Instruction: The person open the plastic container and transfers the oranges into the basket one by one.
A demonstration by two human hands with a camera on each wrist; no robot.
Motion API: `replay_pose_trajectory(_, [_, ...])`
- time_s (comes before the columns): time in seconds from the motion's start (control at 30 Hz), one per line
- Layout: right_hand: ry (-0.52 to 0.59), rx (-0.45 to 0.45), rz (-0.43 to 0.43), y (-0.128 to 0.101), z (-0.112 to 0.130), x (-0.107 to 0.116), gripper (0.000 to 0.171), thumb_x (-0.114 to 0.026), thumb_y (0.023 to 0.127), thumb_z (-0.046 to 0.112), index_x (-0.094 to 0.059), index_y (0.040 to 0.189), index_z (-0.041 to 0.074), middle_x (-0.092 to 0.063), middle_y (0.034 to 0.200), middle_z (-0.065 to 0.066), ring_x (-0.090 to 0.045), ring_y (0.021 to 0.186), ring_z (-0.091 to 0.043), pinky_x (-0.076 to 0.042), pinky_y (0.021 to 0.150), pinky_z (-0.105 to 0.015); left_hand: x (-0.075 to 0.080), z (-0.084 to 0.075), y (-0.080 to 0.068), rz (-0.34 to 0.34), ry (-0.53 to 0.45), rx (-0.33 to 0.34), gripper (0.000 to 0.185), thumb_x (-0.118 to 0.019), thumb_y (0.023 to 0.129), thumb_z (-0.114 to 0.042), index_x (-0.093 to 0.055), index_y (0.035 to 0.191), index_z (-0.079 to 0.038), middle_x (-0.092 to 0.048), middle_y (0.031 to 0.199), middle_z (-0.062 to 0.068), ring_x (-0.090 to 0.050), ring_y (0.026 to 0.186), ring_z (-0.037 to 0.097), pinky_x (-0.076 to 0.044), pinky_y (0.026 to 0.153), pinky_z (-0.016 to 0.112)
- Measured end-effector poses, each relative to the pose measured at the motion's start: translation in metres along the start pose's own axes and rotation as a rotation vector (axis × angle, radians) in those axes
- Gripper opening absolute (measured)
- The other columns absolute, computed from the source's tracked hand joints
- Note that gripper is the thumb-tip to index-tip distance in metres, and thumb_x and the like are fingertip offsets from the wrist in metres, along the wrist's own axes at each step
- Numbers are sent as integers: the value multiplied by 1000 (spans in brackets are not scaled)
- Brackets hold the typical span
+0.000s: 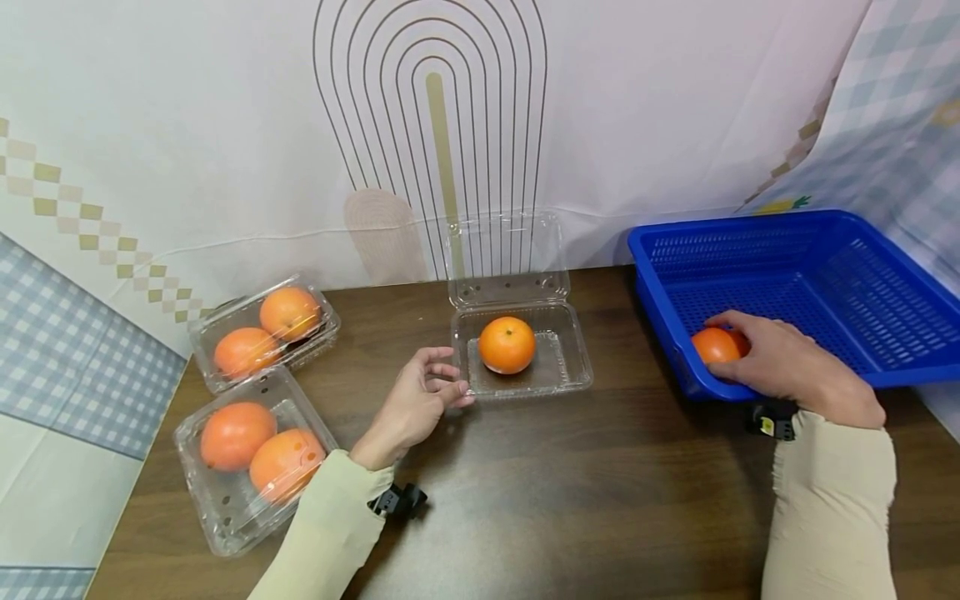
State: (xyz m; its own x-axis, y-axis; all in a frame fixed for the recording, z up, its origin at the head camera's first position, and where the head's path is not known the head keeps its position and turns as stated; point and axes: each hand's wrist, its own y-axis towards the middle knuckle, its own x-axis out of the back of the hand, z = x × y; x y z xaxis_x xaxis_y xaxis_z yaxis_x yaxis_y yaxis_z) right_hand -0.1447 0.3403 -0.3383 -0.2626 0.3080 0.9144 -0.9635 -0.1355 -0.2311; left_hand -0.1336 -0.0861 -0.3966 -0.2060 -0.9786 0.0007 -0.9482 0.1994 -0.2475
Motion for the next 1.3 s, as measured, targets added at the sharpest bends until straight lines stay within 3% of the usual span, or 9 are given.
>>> replay_pose_trajectory(0.4, [6,14,14,1,-2,2,55,-71,92,27,-54,135,-3,-65,109,-24,-59,90,-30,-42,68,-25,0,-1,0,0,8,-3,56,-58,95,14,-37,147,5,-49,125,29,-67,83,14,-66,93,44])
replay_pose_trajectory(0.83, [-16,-1,-7,0,5,4,58,-67,97,33,-50,142,0,-62,122,-29,-59,97,-36,-44,66,-26,-1,-1,0,-6,5,3,56,-57,95,15,-38,146,5,-49,124,29,-67,82,14,-66,92,43])
replay_pose_trajectory(0.97, [-41,-25,-16,0,9,5,62,-66,97,36,-47,145,2,-54,133,-36,-45,114,-52,-48,74,-50,-1,-1,0,-10,3,8,56,-58,95,16,-38,146,5,-49,124,28,-67,82,14,-66,93,44])
replay_pose_trajectory(1.07, [-53,-40,-25,0,12,7,64,-65,98,39,-44,147,3,-42,144,-39,-29,125,-61,-40,83,-71,-1,-1,0,-10,2,7,56,-58,95,16,-38,146,5,-49,124,28,-67,81,14,-66,93,44])
replay_pose_trajectory(1.17, [-67,-27,-45,-1,15,8,65,-65,98,40,-44,148,4,-38,148,-39,-25,129,-63,-36,90,-77,0,0,0,-6,4,3,56,-58,95,15,-38,146,5,-49,124,28,-67,81,14,-66,93,44])
replay_pose_trajectory(1.3, [-80,-2,-72,-3,20,8,63,-66,98,38,-46,147,4,-39,149,-37,-25,131,-62,-34,92,-78,1,0,0,0,8,1,56,-57,95,15,-37,147,5,-49,124,28,-67,81,14,-66,94,45])
